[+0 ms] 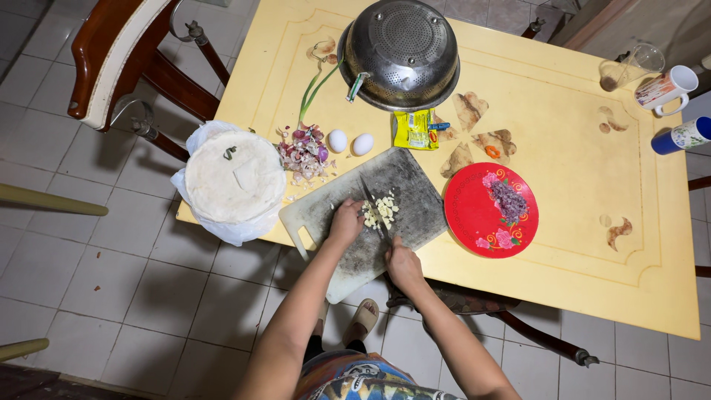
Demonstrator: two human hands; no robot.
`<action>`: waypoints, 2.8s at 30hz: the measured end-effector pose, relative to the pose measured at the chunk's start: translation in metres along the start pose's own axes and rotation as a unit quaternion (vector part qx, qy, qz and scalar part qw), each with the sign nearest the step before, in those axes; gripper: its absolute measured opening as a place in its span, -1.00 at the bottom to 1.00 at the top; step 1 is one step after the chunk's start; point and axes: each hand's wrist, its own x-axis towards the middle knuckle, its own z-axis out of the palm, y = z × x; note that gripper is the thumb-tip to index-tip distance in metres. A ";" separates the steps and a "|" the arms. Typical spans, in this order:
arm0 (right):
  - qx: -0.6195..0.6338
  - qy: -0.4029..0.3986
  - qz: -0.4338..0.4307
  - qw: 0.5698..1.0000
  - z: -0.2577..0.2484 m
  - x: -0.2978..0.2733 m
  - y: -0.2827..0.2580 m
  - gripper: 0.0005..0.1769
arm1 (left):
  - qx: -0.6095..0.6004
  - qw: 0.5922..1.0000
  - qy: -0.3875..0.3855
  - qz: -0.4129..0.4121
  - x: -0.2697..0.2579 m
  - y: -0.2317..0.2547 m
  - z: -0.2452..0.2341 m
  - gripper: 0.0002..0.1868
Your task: The person chops cloves of garlic on a wooden cutting board using a knife.
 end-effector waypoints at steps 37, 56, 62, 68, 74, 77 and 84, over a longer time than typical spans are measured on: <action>-0.033 -0.029 0.024 0.999 0.003 0.025 0.028 -0.74 | 0.270 0.942 -0.146 0.135 0.028 0.000 0.011 -0.25; -0.090 -0.146 -0.021 0.985 -0.064 0.086 0.043 -0.76 | 0.280 0.947 -0.135 0.077 0.051 0.007 0.020 -0.31; -0.081 -0.107 -0.034 0.990 -0.033 0.057 0.055 -0.78 | 0.310 0.937 -0.129 0.100 0.043 0.004 0.032 -0.36; -0.048 -0.101 -0.025 0.993 -0.048 0.053 0.047 -0.76 | 0.260 0.952 -0.140 0.080 0.045 0.009 0.028 -0.28; -0.031 -0.076 -0.023 0.996 -0.097 0.074 0.053 -0.75 | 0.141 0.990 -0.005 0.023 0.048 0.020 0.020 -0.19; -0.030 -0.053 -0.001 0.998 -0.085 0.081 0.058 -0.79 | 0.127 0.991 -0.024 -0.021 0.045 0.016 0.027 -0.30; -0.027 -0.067 -0.002 0.997 -0.047 0.046 0.049 -0.77 | 0.051 0.993 -0.076 0.068 0.027 0.005 0.024 -0.43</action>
